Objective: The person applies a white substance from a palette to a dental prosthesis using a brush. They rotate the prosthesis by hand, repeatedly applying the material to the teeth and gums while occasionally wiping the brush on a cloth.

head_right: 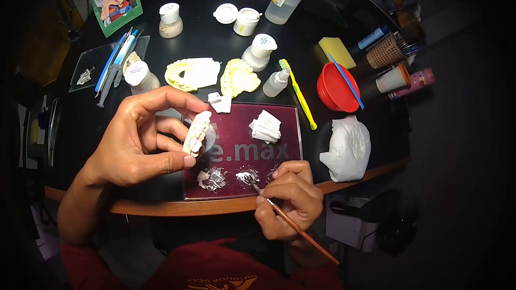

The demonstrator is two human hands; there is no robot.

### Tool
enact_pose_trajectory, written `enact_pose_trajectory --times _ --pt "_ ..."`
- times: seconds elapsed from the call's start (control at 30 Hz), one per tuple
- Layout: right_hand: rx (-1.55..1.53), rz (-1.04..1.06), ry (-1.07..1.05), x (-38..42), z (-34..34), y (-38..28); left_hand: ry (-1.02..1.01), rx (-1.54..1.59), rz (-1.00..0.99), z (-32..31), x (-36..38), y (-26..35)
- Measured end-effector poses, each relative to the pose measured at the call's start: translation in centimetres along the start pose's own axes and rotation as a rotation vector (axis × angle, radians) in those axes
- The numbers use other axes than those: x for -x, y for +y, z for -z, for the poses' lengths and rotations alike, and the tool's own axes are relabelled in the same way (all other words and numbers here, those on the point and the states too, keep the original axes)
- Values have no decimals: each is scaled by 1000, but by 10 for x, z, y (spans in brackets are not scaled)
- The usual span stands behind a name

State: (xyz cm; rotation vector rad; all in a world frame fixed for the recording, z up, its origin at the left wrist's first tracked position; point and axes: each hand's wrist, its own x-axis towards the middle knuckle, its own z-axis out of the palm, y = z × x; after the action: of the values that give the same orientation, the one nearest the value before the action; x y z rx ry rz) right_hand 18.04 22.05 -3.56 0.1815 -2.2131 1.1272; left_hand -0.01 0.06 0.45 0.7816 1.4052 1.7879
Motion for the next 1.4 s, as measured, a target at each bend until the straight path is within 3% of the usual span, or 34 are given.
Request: enact_pose_trajectory --times 0.5,1.1,1.4 --pt "48 -65 -12 5 -2 2 21 -45 -29 -2 0 -1" --pt "-52 5 -25 -6 -1 -3 -8 -28 -33 -1 1 -2" --pt "-221 219 -156 -76 -13 -19 -21 -32 -38 0 2 0"
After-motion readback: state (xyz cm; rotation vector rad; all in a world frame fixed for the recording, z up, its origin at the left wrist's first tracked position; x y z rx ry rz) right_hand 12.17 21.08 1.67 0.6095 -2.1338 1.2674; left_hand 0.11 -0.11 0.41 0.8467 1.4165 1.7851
